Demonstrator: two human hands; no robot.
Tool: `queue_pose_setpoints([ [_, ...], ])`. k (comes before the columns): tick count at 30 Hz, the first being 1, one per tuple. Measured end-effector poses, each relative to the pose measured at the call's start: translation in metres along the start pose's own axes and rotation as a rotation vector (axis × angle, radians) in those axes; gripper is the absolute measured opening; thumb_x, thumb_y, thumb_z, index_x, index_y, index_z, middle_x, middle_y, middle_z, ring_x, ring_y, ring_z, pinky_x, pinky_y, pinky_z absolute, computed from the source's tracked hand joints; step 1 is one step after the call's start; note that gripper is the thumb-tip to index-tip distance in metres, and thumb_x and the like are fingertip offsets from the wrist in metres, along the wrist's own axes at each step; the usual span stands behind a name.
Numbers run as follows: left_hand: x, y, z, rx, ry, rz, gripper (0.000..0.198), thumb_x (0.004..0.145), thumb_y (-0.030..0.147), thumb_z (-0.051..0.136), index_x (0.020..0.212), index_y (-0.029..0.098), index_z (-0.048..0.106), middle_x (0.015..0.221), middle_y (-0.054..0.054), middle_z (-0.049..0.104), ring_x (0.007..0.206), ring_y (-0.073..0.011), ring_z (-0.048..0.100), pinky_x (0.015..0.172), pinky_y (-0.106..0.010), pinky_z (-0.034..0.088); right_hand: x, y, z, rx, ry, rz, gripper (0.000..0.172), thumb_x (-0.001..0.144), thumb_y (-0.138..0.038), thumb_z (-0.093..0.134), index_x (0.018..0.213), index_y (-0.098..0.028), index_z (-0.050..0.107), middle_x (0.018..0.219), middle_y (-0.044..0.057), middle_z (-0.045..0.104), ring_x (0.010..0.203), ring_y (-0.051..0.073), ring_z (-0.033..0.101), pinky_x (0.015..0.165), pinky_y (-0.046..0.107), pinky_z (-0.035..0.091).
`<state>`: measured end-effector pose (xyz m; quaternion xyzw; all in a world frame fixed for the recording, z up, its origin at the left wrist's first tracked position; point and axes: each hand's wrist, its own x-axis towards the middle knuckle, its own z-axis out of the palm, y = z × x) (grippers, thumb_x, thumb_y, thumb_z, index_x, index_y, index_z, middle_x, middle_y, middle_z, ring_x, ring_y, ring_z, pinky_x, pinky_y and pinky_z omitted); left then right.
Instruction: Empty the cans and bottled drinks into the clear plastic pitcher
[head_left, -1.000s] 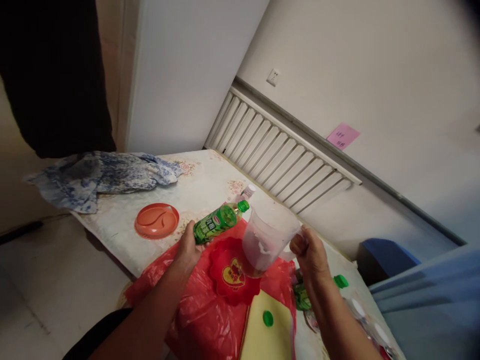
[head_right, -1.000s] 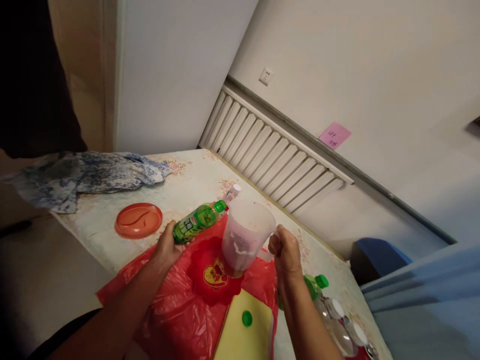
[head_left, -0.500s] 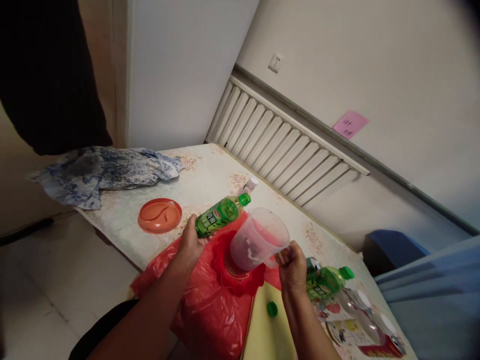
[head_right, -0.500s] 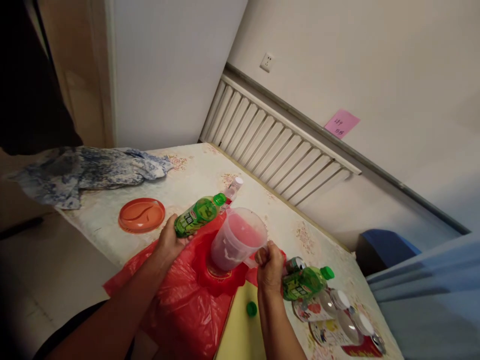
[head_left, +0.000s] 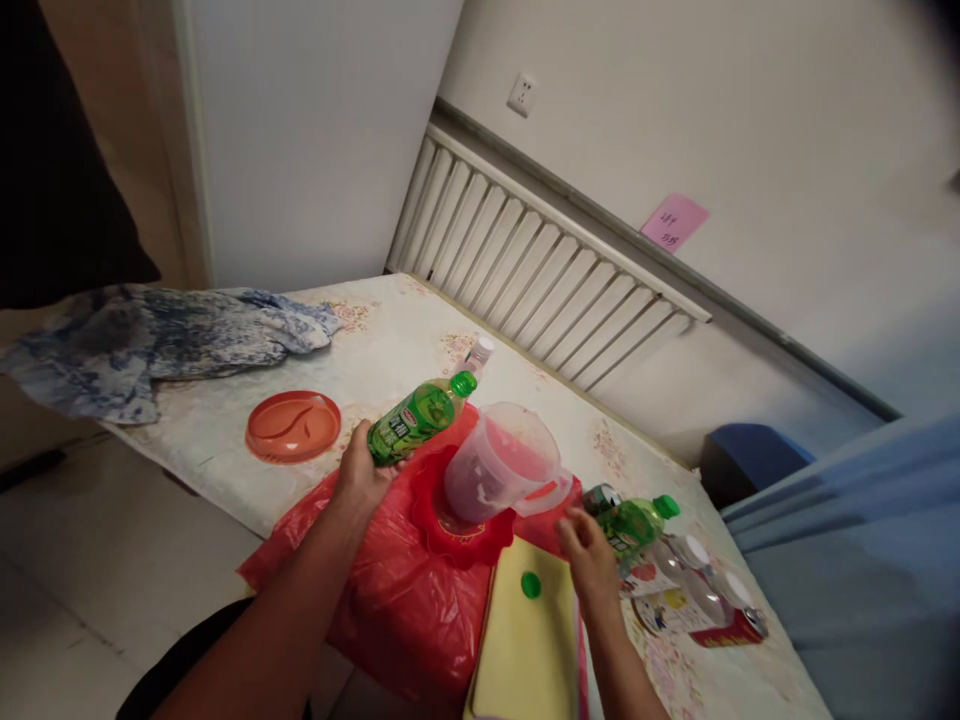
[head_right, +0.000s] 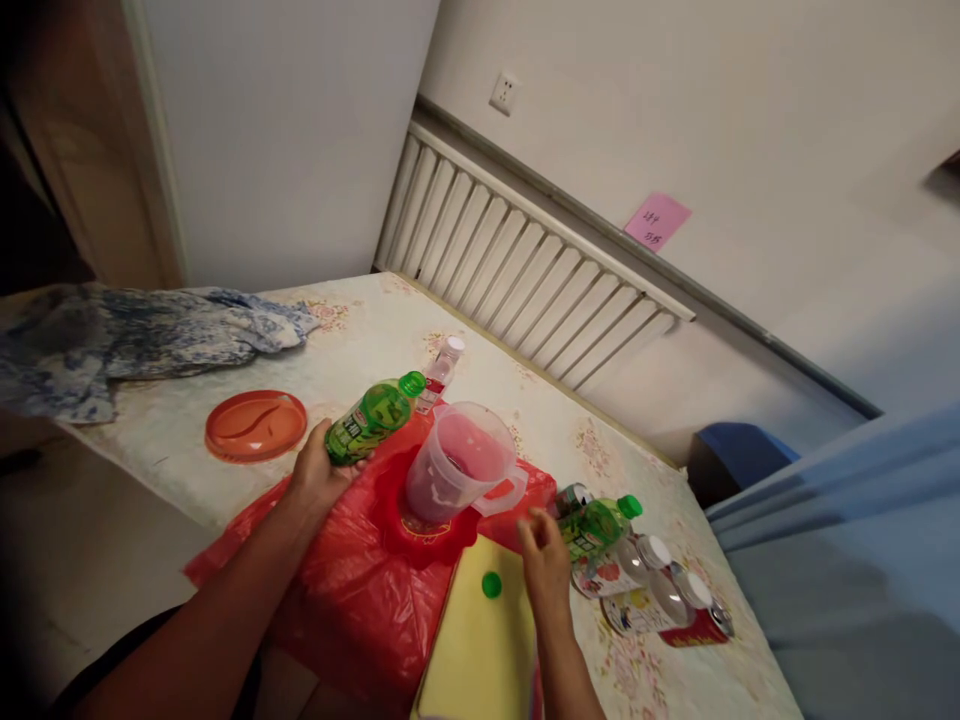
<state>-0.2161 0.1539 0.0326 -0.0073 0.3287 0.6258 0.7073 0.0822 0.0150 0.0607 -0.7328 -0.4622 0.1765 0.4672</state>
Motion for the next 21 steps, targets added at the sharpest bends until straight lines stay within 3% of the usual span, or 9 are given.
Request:
queue_pose_setpoints([
  [2,-0.003,0.001,0.001,0.011,-0.003,0.001,0.031,0.092,0.037,0.044,0.09,0.014,0.064,0.063,-0.003,0.065,0.044,-0.0173,0.06,0.036,-0.022,0.039,-0.015,0.019,-0.005,-0.095,-0.074,-0.017,0.037,0.064,-0.044,0.072,0.09,-0.019,0.068,0.073,0.003,0.065,0.065,0.023,0.059,0.066,0.036,0.049],
  [7,-0.016,-0.003,-0.003,0.043,0.02,0.026,0.028,0.092,0.036,0.046,0.092,0.014,0.064,0.063,-0.002,0.065,0.045,-0.0166,0.061,0.037,-0.022,0.042,-0.046,0.043,-0.004,-0.346,-0.286,-0.133,0.041,0.063,-0.025,0.07,0.104,-0.02,0.072,0.094,0.008,0.067,0.08,0.025,0.064,0.077,0.036,0.051],
  [14,-0.057,-0.009,-0.021,0.101,0.035,0.057,0.022,0.091,0.032,0.049,0.091,0.016,0.063,0.065,-0.002,0.066,0.046,-0.017,0.062,0.036,-0.023,0.044,-0.048,0.039,-0.008,-0.292,-0.267,-0.179,0.031,0.063,-0.021,0.063,0.092,-0.019,0.074,0.09,0.009,0.069,0.089,0.03,0.064,0.084,0.038,0.05],
  [21,-0.119,-0.036,-0.037,0.147,0.069,0.035,0.018,0.091,0.031,0.052,0.086,0.016,0.061,0.064,-0.002,0.067,0.048,-0.0168,0.063,0.039,-0.024,0.048,-0.056,0.016,-0.025,-0.116,-0.242,-0.17,0.029,0.062,-0.022,0.062,0.089,-0.021,0.073,0.078,0.004,0.065,0.067,0.023,0.059,0.067,0.035,0.049],
])
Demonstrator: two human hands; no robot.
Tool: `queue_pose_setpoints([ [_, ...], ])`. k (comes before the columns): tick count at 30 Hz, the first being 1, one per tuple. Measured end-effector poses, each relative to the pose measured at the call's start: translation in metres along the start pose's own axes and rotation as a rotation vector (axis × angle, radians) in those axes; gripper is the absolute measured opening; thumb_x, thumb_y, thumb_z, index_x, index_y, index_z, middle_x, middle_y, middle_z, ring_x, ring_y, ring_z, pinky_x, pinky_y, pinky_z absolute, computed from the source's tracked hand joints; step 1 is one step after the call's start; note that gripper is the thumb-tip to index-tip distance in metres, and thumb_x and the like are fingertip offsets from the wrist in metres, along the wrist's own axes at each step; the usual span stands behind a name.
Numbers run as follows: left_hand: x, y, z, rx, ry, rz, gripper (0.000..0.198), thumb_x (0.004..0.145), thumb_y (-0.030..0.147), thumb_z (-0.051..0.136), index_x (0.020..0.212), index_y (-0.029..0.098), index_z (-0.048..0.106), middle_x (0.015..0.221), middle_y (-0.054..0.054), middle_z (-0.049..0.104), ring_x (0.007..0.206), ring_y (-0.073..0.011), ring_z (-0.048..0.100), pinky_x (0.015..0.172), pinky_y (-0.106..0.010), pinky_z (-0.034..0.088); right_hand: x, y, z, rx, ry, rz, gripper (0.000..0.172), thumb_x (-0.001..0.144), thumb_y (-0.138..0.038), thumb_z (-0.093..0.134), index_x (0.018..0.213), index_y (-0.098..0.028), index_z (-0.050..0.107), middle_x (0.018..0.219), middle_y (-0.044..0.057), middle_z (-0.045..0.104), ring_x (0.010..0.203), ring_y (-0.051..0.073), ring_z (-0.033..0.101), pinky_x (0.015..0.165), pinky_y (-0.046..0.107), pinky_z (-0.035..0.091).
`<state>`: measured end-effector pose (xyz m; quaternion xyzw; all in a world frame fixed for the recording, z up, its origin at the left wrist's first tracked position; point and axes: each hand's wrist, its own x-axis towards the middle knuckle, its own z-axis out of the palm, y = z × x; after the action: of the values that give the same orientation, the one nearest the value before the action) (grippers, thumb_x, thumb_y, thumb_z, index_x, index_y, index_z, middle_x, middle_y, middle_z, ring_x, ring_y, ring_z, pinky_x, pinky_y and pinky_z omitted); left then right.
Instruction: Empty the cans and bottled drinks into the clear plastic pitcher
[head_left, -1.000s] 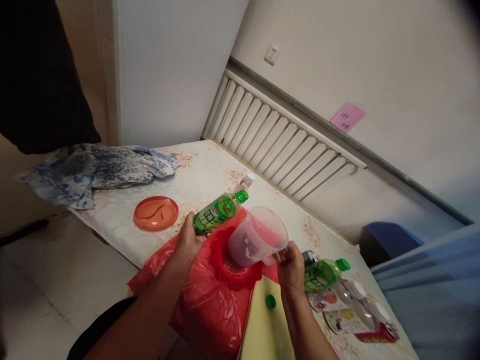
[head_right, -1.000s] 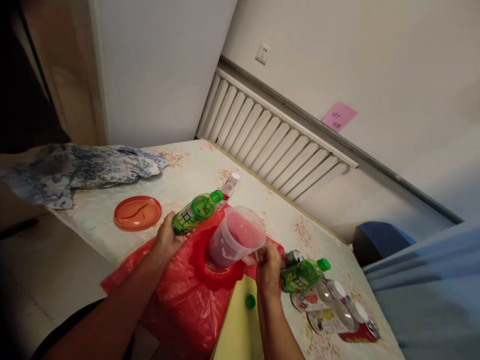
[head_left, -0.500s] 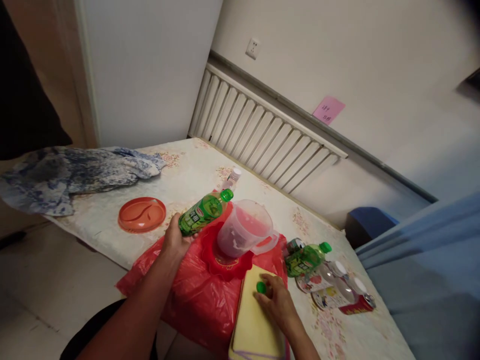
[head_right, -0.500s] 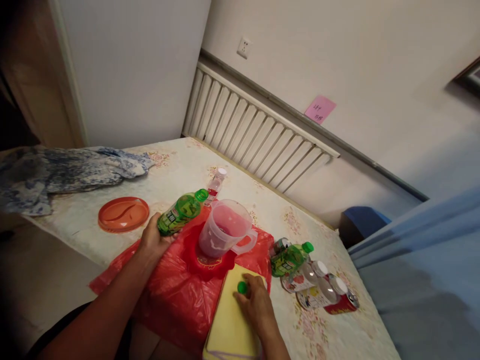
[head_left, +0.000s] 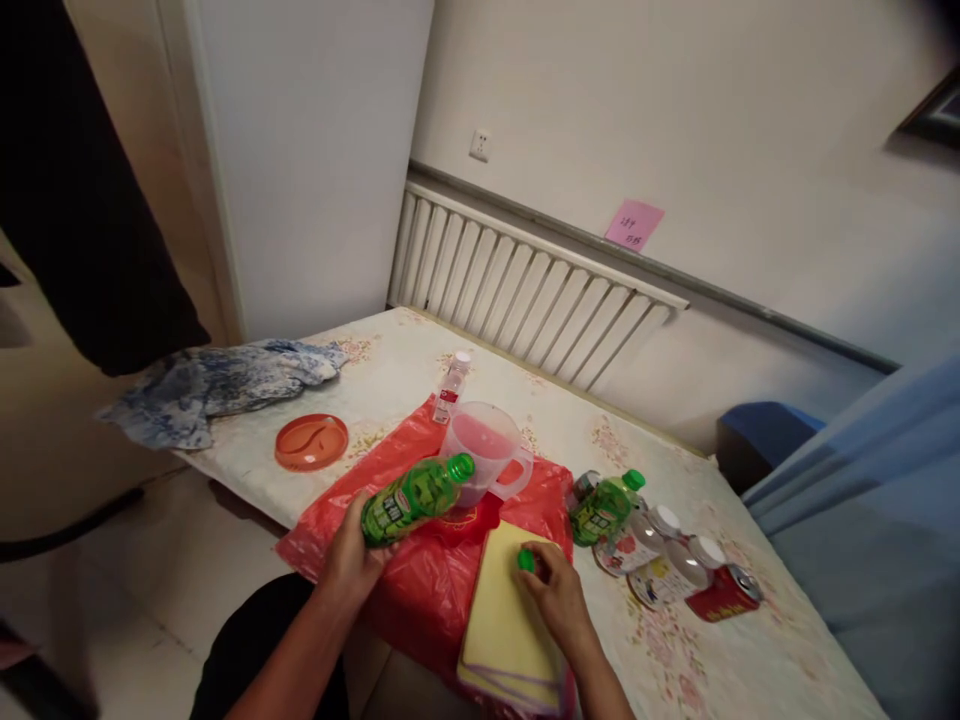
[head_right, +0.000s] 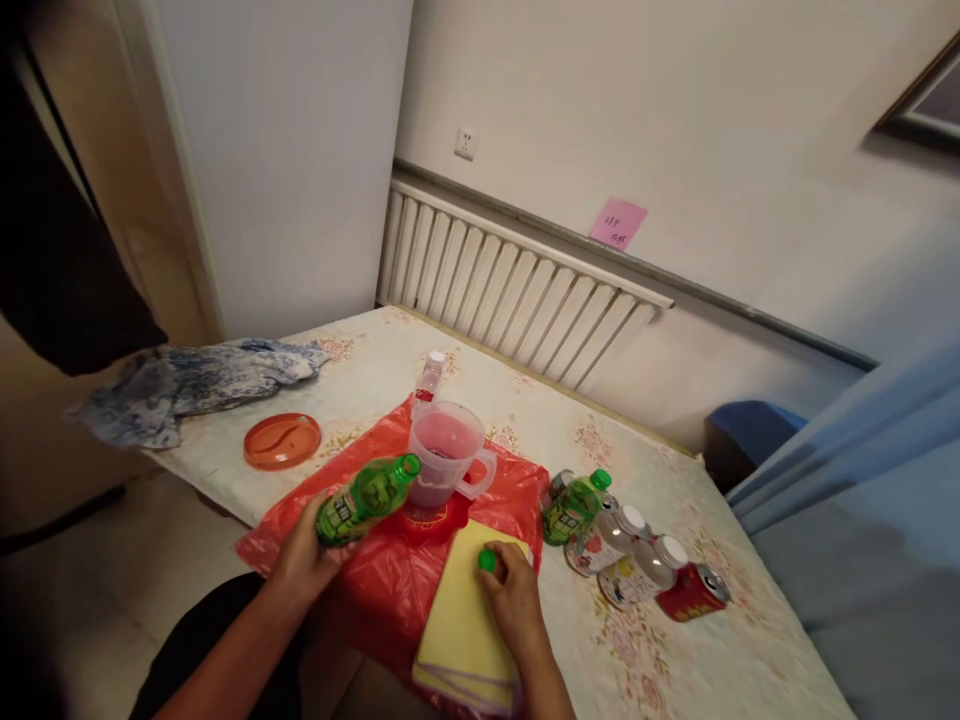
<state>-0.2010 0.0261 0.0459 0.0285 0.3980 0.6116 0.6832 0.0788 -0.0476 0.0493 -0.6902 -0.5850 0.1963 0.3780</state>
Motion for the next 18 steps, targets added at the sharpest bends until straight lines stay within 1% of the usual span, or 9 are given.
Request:
queue_pose_setpoints([
  [2,-0.02,-0.014,-0.001,0.022,-0.01,-0.041,0.02,0.092,0.031,0.051,0.084,0.016,0.061,0.062,-0.002,0.067,0.048,-0.017,0.064,0.04,-0.024,0.049,-0.004,-0.012,-0.01,0.111,-0.003,0.014,0.031,0.063,-0.023,0.064,0.093,-0.022,0.072,0.076,0.002,0.064,0.066,0.021,0.058,0.065,0.034,0.049],
  [5,-0.047,-0.035,0.0,0.057,-0.018,-0.121,0.02,0.092,0.032,0.051,0.084,0.017,0.062,0.06,-0.003,0.066,0.046,-0.0175,0.063,0.037,-0.023,0.046,-0.011,-0.032,-0.029,0.414,-0.056,0.069,0.033,0.064,-0.023,0.069,0.097,-0.022,0.071,0.072,0.0,0.063,0.064,0.019,0.057,0.063,0.032,0.047],
  [8,-0.067,-0.054,0.001,0.099,-0.006,-0.185,0.02,0.092,0.03,0.051,0.083,0.017,0.062,0.058,-0.004,0.067,0.043,-0.018,0.063,0.036,-0.024,0.046,-0.022,-0.047,-0.047,0.686,-0.133,0.102,0.035,0.064,-0.025,0.076,0.099,-0.023,0.071,0.085,0.003,0.07,0.069,0.019,0.062,0.063,0.031,0.049],
  [10,-0.075,-0.066,0.0,0.129,-0.006,-0.219,0.022,0.093,0.031,0.05,0.082,0.017,0.062,0.056,-0.004,0.066,0.041,-0.0178,0.062,0.036,-0.024,0.046,-0.031,-0.052,-0.055,0.812,-0.185,0.093,0.036,0.065,-0.027,0.079,0.099,-0.023,0.07,0.093,0.006,0.072,0.073,0.02,0.066,0.064,0.031,0.05],
  [11,-0.079,-0.071,0.0,0.145,-0.017,-0.235,0.022,0.094,0.031,0.05,0.083,0.016,0.062,0.056,-0.005,0.066,0.04,-0.0179,0.061,0.035,-0.023,0.045,-0.035,-0.053,-0.058,0.859,-0.205,0.086,0.035,0.065,-0.028,0.079,0.099,-0.022,0.07,0.093,0.006,0.072,0.074,0.02,0.066,0.064,0.031,0.05],
  [13,-0.083,-0.082,-0.002,0.172,-0.043,-0.258,0.024,0.094,0.032,0.05,0.084,0.015,0.063,0.056,-0.006,0.067,0.04,-0.0181,0.061,0.034,-0.023,0.044,-0.042,-0.052,-0.064,0.92,-0.219,0.078,0.035,0.065,-0.029,0.08,0.099,-0.022,0.07,0.091,0.006,0.072,0.072,0.02,0.067,0.063,0.03,0.05],
  [15,-0.085,-0.091,-0.004,0.192,-0.054,-0.267,0.026,0.095,0.033,0.049,0.084,0.014,0.062,0.056,-0.007,0.067,0.04,-0.0187,0.062,0.035,-0.023,0.044,-0.047,-0.05,-0.07,0.911,-0.203,0.081,0.036,0.065,-0.029,0.079,0.098,-0.02,0.07,0.087,0.005,0.071,0.067,0.017,0.064,0.061,0.029,0.049],
  [17,-0.086,-0.099,-0.006,0.203,-0.047,-0.266,0.026,0.095,0.034,0.049,0.083,0.014,0.062,0.054,-0.006,0.067,0.039,-0.0187,0.061,0.034,-0.024,0.045,-0.052,-0.048,-0.078,0.807,-0.172,0.067,0.033,0.067,-0.026,0.076,0.098,-0.02,0.069,0.079,0.002,0.068,0.063,0.015,0.06,0.059,0.027,0.047],
  [18,-0.086,-0.102,-0.007,0.208,-0.044,-0.27,0.026,0.095,0.035,0.049,0.084,0.014,0.061,0.053,-0.005,0.066,0.038,-0.0187,0.06,0.034,-0.024,0.044,-0.054,-0.049,-0.082,0.718,-0.151,0.04,0.031,0.068,-0.023,0.074,0.098,-0.02,0.07,0.076,0.001,0.065,0.063,0.014,0.058,0.059,0.026,0.046],
])
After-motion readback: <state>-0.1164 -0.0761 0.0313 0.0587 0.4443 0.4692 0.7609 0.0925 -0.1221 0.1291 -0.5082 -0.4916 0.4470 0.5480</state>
